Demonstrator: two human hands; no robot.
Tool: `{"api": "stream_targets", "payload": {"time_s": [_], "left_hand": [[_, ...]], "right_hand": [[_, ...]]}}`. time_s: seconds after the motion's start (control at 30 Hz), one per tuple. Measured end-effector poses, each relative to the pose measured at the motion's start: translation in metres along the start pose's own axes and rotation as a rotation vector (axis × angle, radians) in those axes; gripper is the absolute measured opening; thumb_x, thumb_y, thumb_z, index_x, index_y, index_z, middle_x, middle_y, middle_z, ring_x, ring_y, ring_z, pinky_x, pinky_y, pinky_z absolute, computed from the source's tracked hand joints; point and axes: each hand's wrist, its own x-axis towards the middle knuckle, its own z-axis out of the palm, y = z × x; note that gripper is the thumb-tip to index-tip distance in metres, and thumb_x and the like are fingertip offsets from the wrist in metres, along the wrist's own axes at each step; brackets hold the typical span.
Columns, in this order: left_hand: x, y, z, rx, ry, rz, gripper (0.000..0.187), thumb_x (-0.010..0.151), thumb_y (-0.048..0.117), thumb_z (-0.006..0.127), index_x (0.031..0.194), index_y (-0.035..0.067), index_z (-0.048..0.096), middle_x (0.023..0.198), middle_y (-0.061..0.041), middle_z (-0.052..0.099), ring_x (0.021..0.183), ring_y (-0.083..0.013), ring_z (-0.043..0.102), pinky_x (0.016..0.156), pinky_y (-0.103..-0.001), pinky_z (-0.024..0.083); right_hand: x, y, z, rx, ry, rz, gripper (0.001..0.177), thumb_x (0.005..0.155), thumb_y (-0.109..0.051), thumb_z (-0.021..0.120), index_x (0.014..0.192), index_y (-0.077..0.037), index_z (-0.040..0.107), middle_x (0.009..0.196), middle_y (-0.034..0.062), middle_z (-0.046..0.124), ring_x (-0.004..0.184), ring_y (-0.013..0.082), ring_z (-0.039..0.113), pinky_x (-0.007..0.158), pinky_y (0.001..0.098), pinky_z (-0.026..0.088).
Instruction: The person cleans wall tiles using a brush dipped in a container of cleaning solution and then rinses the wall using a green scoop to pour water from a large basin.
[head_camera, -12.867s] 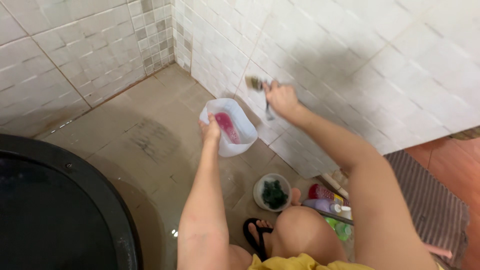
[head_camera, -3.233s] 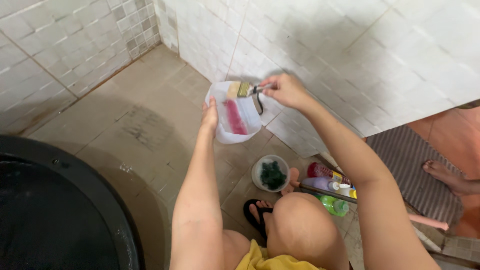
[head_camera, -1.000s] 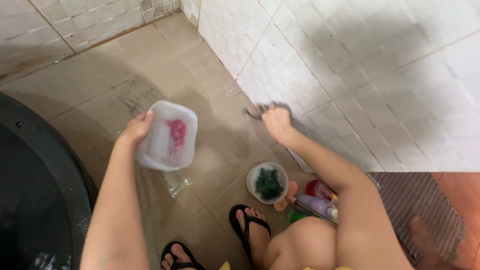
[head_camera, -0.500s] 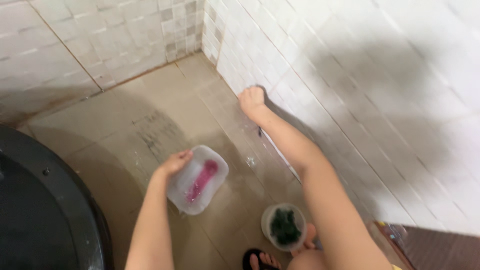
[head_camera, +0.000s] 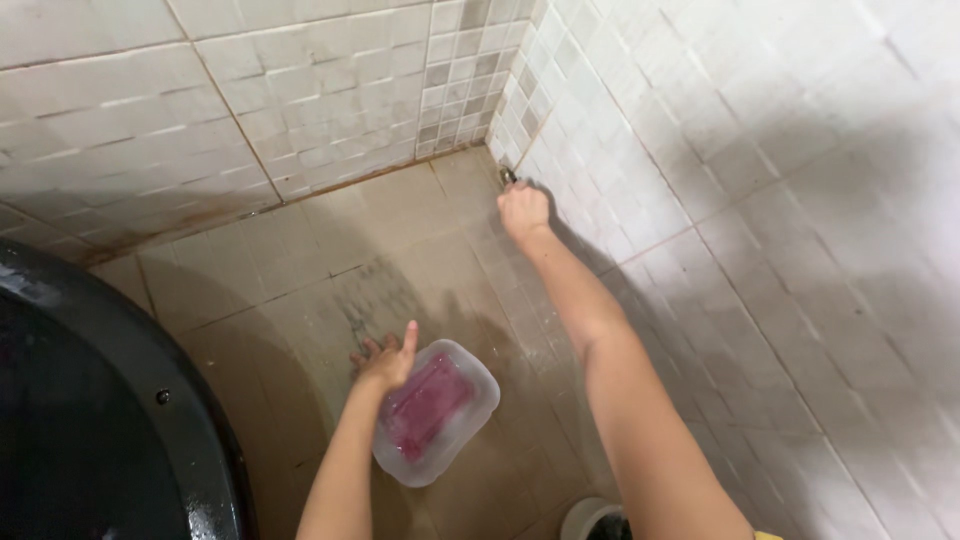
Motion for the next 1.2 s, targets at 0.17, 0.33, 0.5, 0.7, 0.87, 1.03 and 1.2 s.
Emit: {"api": "stream_targets", "payload": {"time_s": [0.17,0.33,0.5,0.7,0.87,1.03,1.2], "left_hand": [[0.006,0.007,-0.003,0.049,-0.017,0.006,0.099,0.081,0.083,0.005,0.156,0.02,0.014,0.16,-0.025,0.003,0.143,-0.0565,0.003,0.119,-0.057,0.007],[0.0,0.012,-0.006,0.013,-0.031,-0.011,0.1,0.08,0.083,0.007,0.156,0.02,0.014,0.16,-0.025,0.004,0.143,-0.0562,0.003,0.119,-0.057,0.007],[0.002,0.011,-0.008,-0.009,0.012,0.002,0.099,0.082,0.083,0.009,0.156,0.018,0.014,0.159,-0.027,0.009,0.143,-0.0563,0.007,0.119,-0.057,0.008],[0.012,-0.001,0.007,-0.055,0.105,0.03,0.096,0.083,0.081,0.013,0.156,0.019,0.016,0.159,-0.023,0.013,0.143,-0.0539,0.011,0.119,-0.055,0.011],[0.017,-0.033,0.018,-0.082,0.172,0.055,0.092,0.084,0.078,0.017,0.154,0.018,0.019,0.161,-0.014,0.014,0.147,-0.0436,0.013,0.116,-0.061,0.016],[-0.007,-0.031,-0.009,-0.07,0.241,0.088,0.087,0.086,0.075,0.02,0.155,0.021,0.019,0.16,-0.017,0.012,0.147,-0.0433,0.01,0.116,-0.063,0.013],[-0.038,-0.014,-0.022,-0.025,0.269,0.172,0.086,0.089,0.074,0.017,0.154,0.019,0.022,0.16,-0.019,0.01,0.147,-0.0449,0.008,0.115,-0.063,0.014]], "right_hand": [[0.047,0.02,-0.032,0.066,0.265,0.133,0.041,0.087,-0.013,0.054,0.126,-0.002,0.062,0.092,0.0157,0.068,0.061,0.0242,0.07,0.048,0.0358,0.056],[0.037,0.009,0.003,-0.017,0.117,0.043,0.042,0.09,-0.014,0.054,0.13,-0.004,0.057,0.096,0.0148,0.066,0.072,0.0255,0.07,0.055,0.0371,0.057],[0.018,0.015,-0.017,0.0,0.127,0.068,0.039,0.092,-0.016,0.052,0.128,-0.003,0.058,0.097,0.0172,0.065,0.072,0.0274,0.07,0.055,0.0374,0.057],[0.0,0.096,-0.154,-0.05,0.42,0.203,0.044,0.088,-0.01,0.054,0.131,-0.013,0.061,0.085,0.0135,0.062,0.056,0.0277,0.066,0.045,0.04,0.054],[-0.068,0.142,-0.226,-0.007,0.562,0.267,0.044,0.092,-0.008,0.053,0.135,-0.013,0.06,0.089,0.0137,0.061,0.056,0.0296,0.064,0.047,0.0434,0.052],[-0.142,0.108,-0.156,-0.058,0.368,0.287,0.04,0.089,-0.011,0.054,0.128,-0.017,0.06,0.085,0.0115,0.062,0.057,0.0291,0.065,0.047,0.0446,0.052],[-0.225,0.074,-0.066,-0.1,0.124,0.068,0.042,0.09,-0.014,0.052,0.131,-0.009,0.059,0.084,0.0147,0.064,0.057,0.0264,0.067,0.046,0.0404,0.053]]}}
